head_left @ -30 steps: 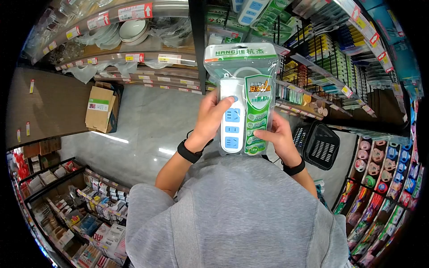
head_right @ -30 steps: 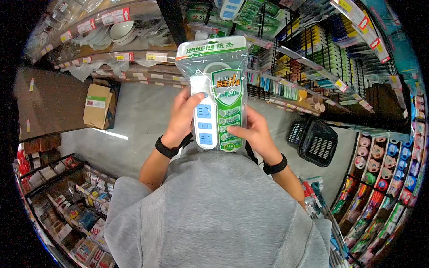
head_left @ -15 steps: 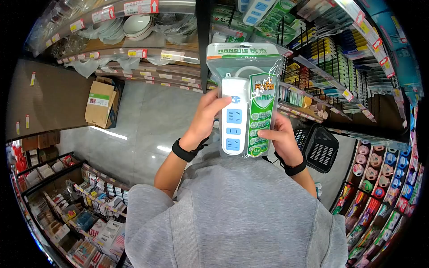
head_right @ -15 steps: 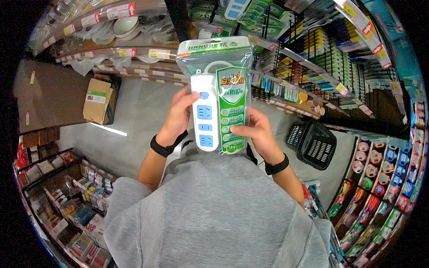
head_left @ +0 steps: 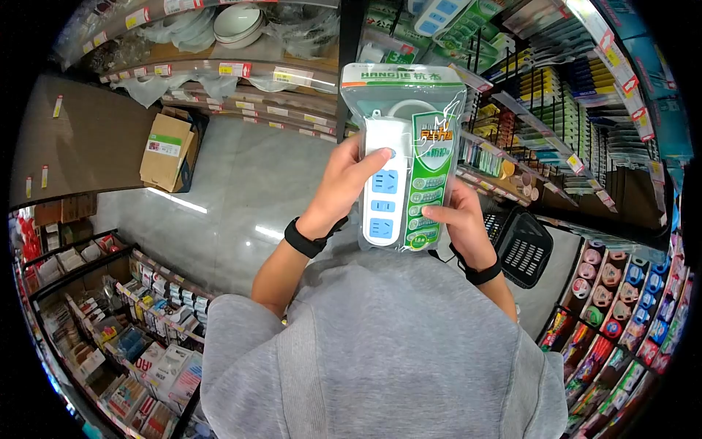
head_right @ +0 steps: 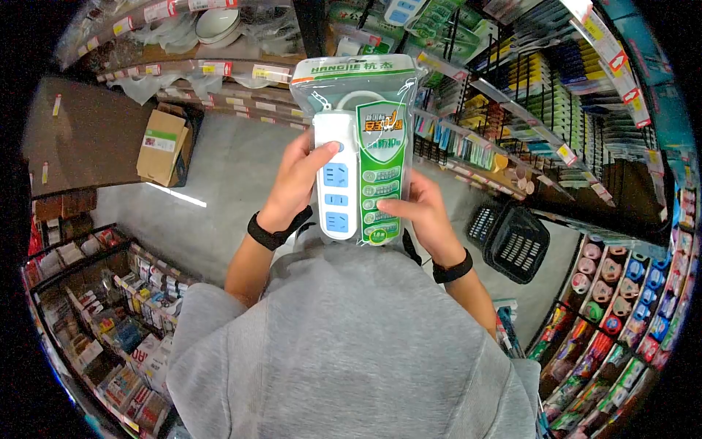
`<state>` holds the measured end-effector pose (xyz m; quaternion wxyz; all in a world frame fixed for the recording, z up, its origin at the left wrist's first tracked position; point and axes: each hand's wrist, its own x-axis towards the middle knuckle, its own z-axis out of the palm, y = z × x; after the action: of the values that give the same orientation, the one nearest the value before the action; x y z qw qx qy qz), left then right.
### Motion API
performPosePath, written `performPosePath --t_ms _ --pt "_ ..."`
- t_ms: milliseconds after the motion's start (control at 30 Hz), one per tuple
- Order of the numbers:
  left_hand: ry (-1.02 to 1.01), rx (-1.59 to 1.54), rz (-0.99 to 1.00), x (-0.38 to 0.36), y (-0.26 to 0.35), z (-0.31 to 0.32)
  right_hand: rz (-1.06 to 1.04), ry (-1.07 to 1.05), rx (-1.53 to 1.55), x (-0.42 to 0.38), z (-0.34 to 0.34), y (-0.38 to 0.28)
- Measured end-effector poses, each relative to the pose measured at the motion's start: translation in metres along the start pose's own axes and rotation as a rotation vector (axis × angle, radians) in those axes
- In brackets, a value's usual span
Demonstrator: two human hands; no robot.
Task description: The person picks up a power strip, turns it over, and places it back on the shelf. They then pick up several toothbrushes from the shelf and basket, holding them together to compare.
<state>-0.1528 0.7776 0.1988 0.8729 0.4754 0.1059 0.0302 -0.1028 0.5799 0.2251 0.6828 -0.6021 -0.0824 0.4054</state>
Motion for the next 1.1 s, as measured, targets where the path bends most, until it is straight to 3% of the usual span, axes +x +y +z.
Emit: performPosePath --t_ms 433,567,967,1100 --pt "-0.013 -0.095 -0.088 0.013 -0.003 0.000 -0.003 0.084 0.121 0.001 0.001 -0.001" --pt "-0.093 -0.310 -0.198 0.014 0.009 0.003 -0.002 0.096 0.211 0.000 -0.004 -0.002" --pt "-0.362 0.002 -0.429 -0.010 0.009 -0.010 -0.185 0.270 0.278 0.005 -0.013 -0.021" --pt "-0.445 0.169 -0.304 -0.013 0.003 -0.023 -0.207 0.290 0.286 0.010 -0.016 -0.023"
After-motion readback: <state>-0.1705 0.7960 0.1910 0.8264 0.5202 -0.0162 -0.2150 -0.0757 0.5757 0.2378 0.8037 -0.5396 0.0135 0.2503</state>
